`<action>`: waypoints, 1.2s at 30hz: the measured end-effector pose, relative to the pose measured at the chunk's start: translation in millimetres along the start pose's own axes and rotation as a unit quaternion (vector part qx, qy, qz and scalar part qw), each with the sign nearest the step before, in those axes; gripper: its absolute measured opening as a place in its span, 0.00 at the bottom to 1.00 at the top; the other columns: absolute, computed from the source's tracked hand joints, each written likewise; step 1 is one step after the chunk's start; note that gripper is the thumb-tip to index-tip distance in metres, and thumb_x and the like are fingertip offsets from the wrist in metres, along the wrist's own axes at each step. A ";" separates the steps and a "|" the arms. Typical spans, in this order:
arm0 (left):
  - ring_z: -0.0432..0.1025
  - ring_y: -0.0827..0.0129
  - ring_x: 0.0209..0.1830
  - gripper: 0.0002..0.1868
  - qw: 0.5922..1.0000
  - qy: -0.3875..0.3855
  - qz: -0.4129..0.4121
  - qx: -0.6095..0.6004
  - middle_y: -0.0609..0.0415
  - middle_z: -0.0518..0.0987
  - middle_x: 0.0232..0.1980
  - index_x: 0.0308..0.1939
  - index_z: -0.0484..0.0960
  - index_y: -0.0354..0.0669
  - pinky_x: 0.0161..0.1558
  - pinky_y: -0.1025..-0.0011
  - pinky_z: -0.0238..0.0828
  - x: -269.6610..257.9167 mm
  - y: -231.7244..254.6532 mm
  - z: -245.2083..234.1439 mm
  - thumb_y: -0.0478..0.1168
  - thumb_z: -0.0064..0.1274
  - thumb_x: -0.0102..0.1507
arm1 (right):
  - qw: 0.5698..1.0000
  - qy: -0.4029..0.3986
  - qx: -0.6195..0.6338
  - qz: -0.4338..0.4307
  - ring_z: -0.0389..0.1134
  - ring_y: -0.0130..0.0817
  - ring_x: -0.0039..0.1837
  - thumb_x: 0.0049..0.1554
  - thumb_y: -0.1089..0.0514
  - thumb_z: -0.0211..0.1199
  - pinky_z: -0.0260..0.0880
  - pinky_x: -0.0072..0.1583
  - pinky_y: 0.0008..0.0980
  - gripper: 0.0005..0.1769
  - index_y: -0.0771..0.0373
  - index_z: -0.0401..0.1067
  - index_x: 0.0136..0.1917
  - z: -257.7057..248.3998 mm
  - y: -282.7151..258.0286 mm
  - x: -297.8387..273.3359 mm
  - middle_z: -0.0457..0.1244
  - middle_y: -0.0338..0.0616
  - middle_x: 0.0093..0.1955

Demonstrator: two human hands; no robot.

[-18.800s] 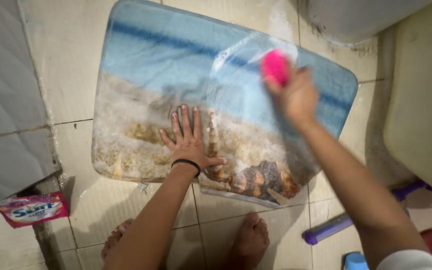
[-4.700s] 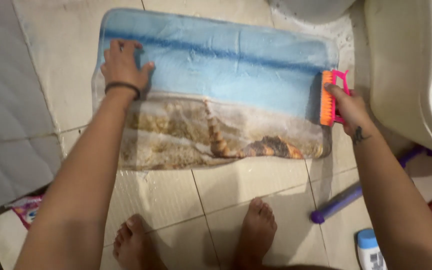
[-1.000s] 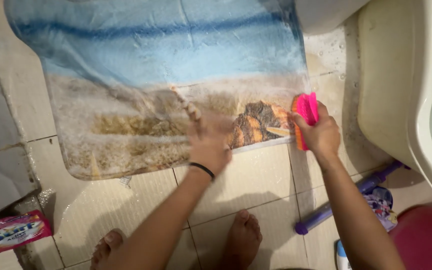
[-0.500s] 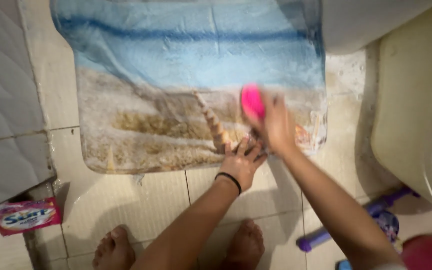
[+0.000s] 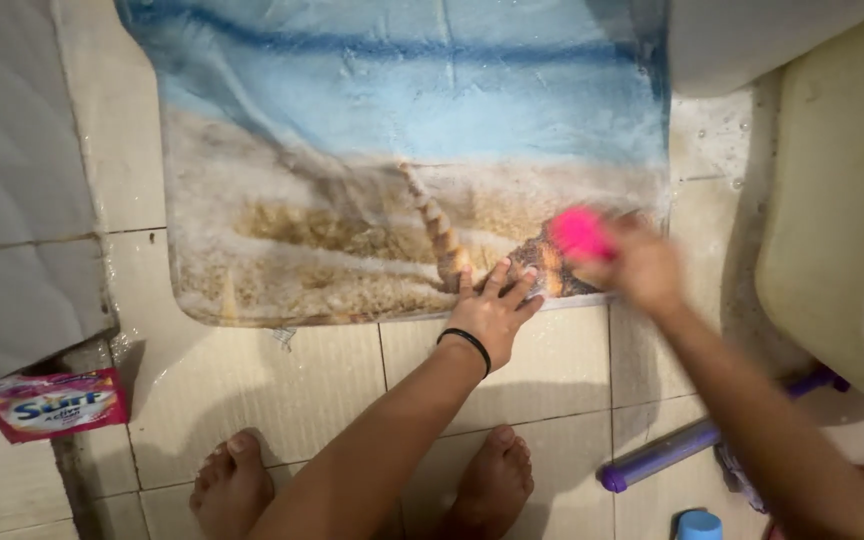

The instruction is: The person scrubs a beach-themed bath mat on the tiled floor using a pink brush and detergent. They rinse the mat with water from a blue scoop, wring it out, and continue scrubbing different sections to remove dirt.

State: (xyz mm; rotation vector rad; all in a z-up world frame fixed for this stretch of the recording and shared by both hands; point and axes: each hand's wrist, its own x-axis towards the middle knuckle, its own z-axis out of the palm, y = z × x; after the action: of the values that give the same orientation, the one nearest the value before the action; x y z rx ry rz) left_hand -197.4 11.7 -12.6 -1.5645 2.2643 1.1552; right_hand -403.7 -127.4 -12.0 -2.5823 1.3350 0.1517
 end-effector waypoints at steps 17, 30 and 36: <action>0.34 0.49 0.83 0.91 0.938 0.051 -0.343 0.003 0.35 0.32 0.83 0.79 0.31 0.30 0.73 0.44 0.49 -38.4 -124.8 -94.5 0.75 0.73 0.34 | 0.976 0.071 -0.074 -0.193 0.69 0.46 0.54 0.50 0.54 0.73 0.73 0.52 0.41 0.47 0.38 0.62 0.81 8.4 -107.4 93.7 0.62 0.47 0.61; 0.37 0.59 0.83 0.90 0.958 0.030 -0.281 0.049 0.40 0.29 0.83 0.78 0.28 0.33 0.72 0.67 0.56 -68.8 -138.5 -77.6 0.71 0.76 0.35 | 0.993 0.026 0.090 -0.067 0.70 0.42 0.55 0.50 0.31 0.74 0.74 0.55 0.41 0.46 0.53 0.70 0.75 -18.8 -59.1 92.9 0.68 0.50 0.56; 0.37 0.58 0.84 0.91 0.949 0.023 -0.308 0.066 0.38 0.28 0.83 0.78 0.27 0.31 0.66 0.71 0.65 -68.5 -130.1 -73.8 0.71 0.76 0.34 | 0.997 -0.030 0.075 -0.013 0.68 0.42 0.43 0.63 0.46 0.65 0.71 0.42 0.34 0.34 0.47 0.61 0.79 4.4 -192.5 120.3 0.65 0.49 0.53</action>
State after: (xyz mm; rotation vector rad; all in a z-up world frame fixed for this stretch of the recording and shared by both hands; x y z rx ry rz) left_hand -35.4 -7.8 8.7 -2.0357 1.6224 0.7790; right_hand -177.0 -113.9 -9.9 -2.4504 1.2406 0.1179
